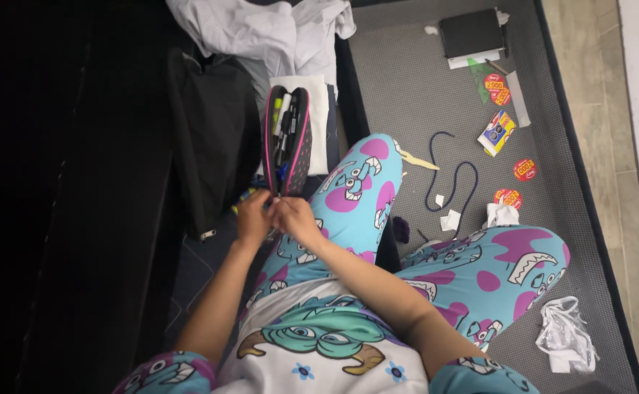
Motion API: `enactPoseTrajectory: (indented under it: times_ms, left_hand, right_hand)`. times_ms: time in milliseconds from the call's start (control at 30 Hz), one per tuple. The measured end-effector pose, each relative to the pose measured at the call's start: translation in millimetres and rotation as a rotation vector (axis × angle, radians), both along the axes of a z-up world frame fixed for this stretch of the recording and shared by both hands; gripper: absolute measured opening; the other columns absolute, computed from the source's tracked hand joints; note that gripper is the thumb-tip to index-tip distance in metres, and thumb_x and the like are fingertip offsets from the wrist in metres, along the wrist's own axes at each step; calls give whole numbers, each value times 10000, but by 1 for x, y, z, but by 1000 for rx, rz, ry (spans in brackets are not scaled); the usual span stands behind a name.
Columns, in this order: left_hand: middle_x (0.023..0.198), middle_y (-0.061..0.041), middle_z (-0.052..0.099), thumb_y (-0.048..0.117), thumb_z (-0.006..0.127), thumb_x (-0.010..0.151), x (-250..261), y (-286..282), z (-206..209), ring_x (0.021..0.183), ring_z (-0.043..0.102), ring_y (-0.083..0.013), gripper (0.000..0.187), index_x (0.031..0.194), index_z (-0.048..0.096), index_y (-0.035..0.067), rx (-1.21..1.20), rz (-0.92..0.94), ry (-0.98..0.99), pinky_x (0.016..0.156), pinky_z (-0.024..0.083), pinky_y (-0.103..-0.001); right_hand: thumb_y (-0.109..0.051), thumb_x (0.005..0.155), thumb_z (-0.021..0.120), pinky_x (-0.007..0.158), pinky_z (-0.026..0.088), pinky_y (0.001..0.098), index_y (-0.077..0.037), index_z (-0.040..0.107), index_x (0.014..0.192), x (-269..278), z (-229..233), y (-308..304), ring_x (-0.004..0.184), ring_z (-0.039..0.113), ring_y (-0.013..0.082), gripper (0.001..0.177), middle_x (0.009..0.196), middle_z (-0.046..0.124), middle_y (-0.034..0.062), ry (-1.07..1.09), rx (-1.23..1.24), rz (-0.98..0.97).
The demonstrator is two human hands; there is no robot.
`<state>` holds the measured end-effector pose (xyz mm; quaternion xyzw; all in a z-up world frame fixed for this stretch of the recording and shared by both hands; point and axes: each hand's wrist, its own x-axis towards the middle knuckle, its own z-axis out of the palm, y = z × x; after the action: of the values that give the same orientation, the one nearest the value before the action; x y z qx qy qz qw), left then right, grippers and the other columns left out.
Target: The person sits on a bed and organizes items from a cluttered mesh surface into a pink backpack and a black pencil case. They place a laptop sleeve, cables, a notebook, and a plastic bag containing small items into the bags.
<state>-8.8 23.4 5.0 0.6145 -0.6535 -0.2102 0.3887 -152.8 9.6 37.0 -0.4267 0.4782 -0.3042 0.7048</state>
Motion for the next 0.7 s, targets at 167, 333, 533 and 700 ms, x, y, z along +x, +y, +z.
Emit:
enactPoseTrajectory:
  times_ms: [167, 333, 533, 700]
  left_hand:
    - [815, -165, 666, 173, 784, 871, 2, -7, 2, 783, 665, -391, 221, 829, 628, 22, 21, -14, 16, 661, 499, -460]
    - [774, -162, 666, 282, 826, 808, 7, -4, 3, 714, 657, -383, 288, 848, 681, 37, 79, -59, -13, 622, 489, -463]
    - [794, -156, 671, 280, 815, 816, 3, 9, -4, 785, 656, -396, 311, 790, 633, 29, 87, -164, -104, 679, 501, -480]
    - [854, -124, 748, 330, 823, 750, 2, 1, 36, 788, 717, -360, 308, 881, 725, 69, 326, -119, -190, 676, 542, -472]
  right_hand:
    - [-236, 1041, 536, 365, 311, 269, 0, 658, 779, -8, 15, -48, 383, 434, 121, 374, 533, 561, 63, -219, 158, -87]
    - [-164, 995, 540, 346, 254, 245, -46, 620, 832, -13, -12, -133, 400, 388, 88, 217, 576, 534, 22, -295, 354, -142]
    - [-94, 1109, 463, 468, 354, 234, 13, 551, 1062, -22, -52, -260, 515, 405, 77, 146, 870, 736, 116, -550, 496, -369]
    - [-331, 1033, 402, 502, 371, 228, -6, 651, 1210, -26, -11, -256, 555, 427, 84, 446, 687, 546, -18, -635, 431, -124]
